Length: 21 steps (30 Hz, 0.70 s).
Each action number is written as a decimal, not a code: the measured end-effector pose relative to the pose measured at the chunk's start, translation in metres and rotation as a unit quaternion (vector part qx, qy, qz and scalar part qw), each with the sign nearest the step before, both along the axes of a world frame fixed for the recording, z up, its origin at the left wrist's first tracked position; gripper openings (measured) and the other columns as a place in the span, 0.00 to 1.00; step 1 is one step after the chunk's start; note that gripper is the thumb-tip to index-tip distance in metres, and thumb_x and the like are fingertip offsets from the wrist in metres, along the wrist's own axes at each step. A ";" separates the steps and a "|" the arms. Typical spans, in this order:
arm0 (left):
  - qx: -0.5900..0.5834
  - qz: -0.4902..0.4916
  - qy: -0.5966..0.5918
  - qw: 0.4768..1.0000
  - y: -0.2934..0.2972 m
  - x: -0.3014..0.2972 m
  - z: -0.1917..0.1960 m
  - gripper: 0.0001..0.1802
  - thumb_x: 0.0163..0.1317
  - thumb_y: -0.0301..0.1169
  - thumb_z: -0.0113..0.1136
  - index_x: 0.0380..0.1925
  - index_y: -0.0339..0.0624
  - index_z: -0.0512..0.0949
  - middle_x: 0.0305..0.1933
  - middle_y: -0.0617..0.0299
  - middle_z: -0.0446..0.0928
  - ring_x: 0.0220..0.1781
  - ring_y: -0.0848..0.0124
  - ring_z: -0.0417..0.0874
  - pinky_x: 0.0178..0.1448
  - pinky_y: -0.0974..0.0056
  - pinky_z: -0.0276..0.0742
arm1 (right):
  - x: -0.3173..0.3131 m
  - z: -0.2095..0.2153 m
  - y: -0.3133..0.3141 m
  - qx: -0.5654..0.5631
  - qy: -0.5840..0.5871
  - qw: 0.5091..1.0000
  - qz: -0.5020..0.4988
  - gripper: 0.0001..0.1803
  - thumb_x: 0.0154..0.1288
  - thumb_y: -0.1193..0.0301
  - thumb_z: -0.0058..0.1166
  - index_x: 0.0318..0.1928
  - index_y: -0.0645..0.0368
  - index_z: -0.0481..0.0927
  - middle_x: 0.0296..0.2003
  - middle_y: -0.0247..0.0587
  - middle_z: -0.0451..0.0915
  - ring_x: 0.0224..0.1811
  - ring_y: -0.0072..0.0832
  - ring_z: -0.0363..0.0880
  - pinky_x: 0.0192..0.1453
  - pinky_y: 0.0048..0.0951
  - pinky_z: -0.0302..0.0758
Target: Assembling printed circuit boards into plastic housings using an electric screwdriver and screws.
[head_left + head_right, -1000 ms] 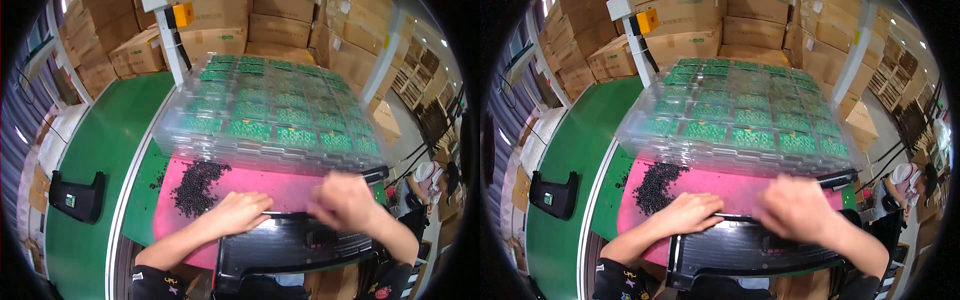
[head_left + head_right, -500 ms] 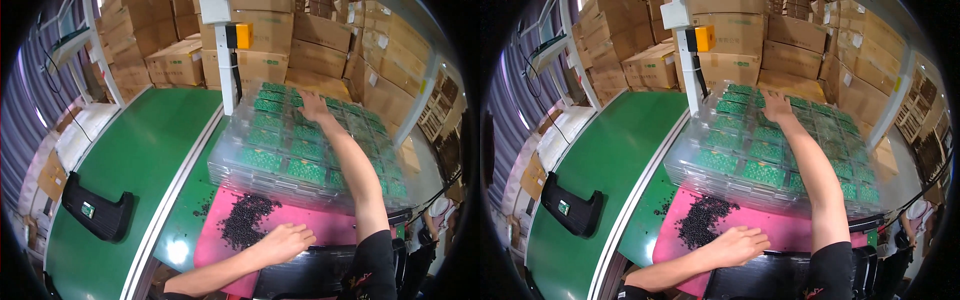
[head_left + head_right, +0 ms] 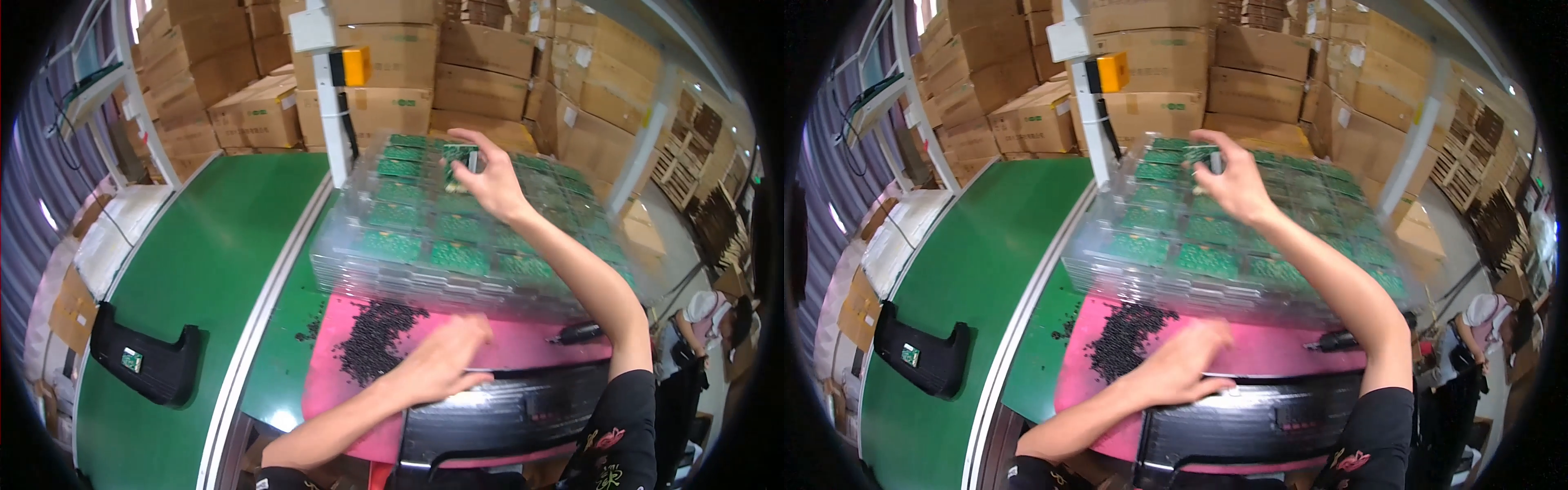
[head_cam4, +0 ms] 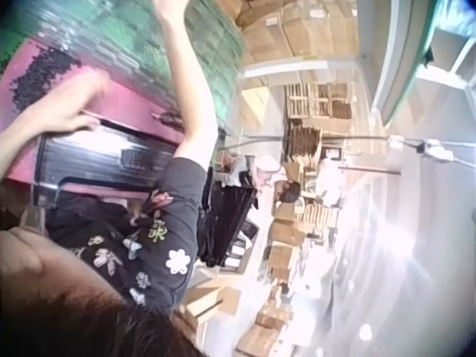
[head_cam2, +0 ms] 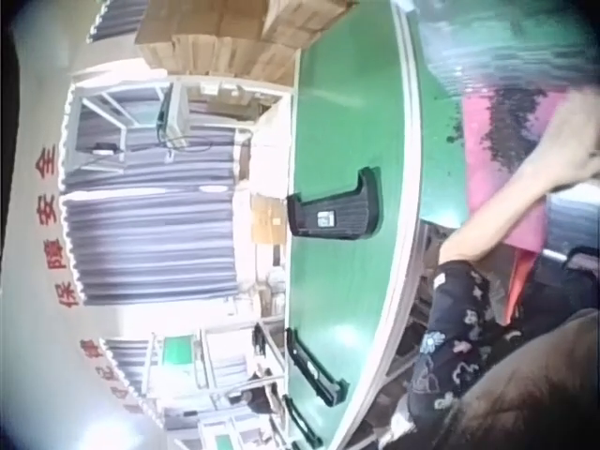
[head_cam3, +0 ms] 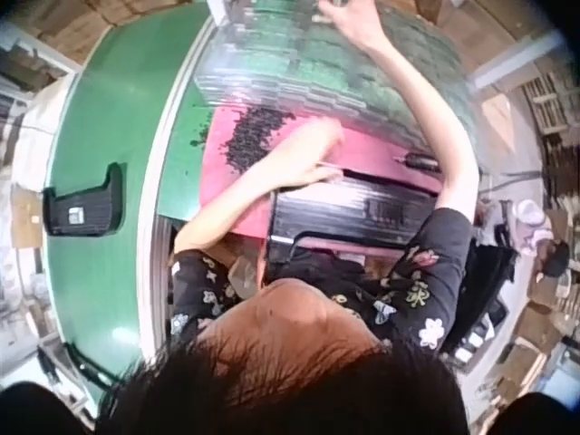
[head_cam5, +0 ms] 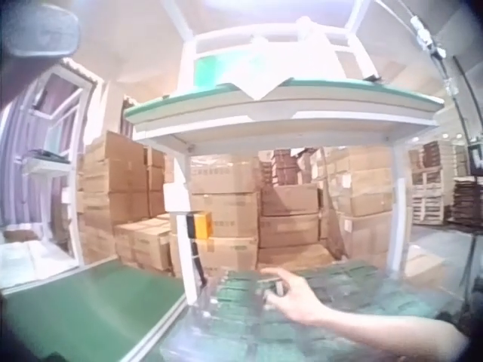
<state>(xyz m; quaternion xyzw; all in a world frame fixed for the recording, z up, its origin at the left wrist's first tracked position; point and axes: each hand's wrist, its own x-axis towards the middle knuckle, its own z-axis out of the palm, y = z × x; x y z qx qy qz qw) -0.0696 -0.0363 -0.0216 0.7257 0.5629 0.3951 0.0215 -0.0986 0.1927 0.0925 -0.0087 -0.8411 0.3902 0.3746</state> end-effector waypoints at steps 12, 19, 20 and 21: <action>-0.159 -0.098 -0.296 0.937 -0.005 0.048 0.064 0.25 0.67 0.19 0.47 0.65 0.36 0.64 0.38 0.54 0.83 0.38 0.66 0.86 0.45 0.62 0.80 | 0.241 -0.013 -0.085 0.317 0.084 0.942 -0.069 0.33 0.46 0.76 0.71 0.56 0.64 0.76 0.43 0.42 0.82 0.42 0.38 0.79 0.46 0.32 0.77; -0.272 -0.153 -0.206 0.927 0.020 0.064 0.072 0.24 0.64 0.18 0.49 0.62 0.34 0.68 0.36 0.55 0.83 0.30 0.71 0.81 0.39 0.67 0.78 | 0.327 -0.036 -0.084 0.276 -0.081 0.954 -0.089 0.33 0.49 0.74 0.70 0.58 0.66 0.74 0.33 0.42 0.80 0.32 0.36 0.78 0.37 0.34 0.73; -0.280 -0.151 -0.230 0.920 0.023 0.068 0.069 0.24 0.64 0.18 0.51 0.62 0.35 0.68 0.38 0.55 0.82 0.31 0.72 0.81 0.38 0.68 0.78 | 0.334 -0.045 -0.081 0.278 -0.069 0.952 -0.108 0.32 0.48 0.73 0.71 0.56 0.67 0.75 0.33 0.43 0.81 0.31 0.36 0.79 0.37 0.34 0.73; -0.287 -0.147 -0.253 0.912 0.025 0.073 0.066 0.24 0.64 0.19 0.53 0.62 0.35 0.68 0.40 0.55 0.82 0.32 0.73 0.81 0.38 0.69 0.78 | 0.339 -0.054 -0.079 0.281 -0.057 0.950 -0.127 0.32 0.47 0.73 0.72 0.54 0.68 0.77 0.32 0.43 0.81 0.30 0.37 0.80 0.36 0.33 0.74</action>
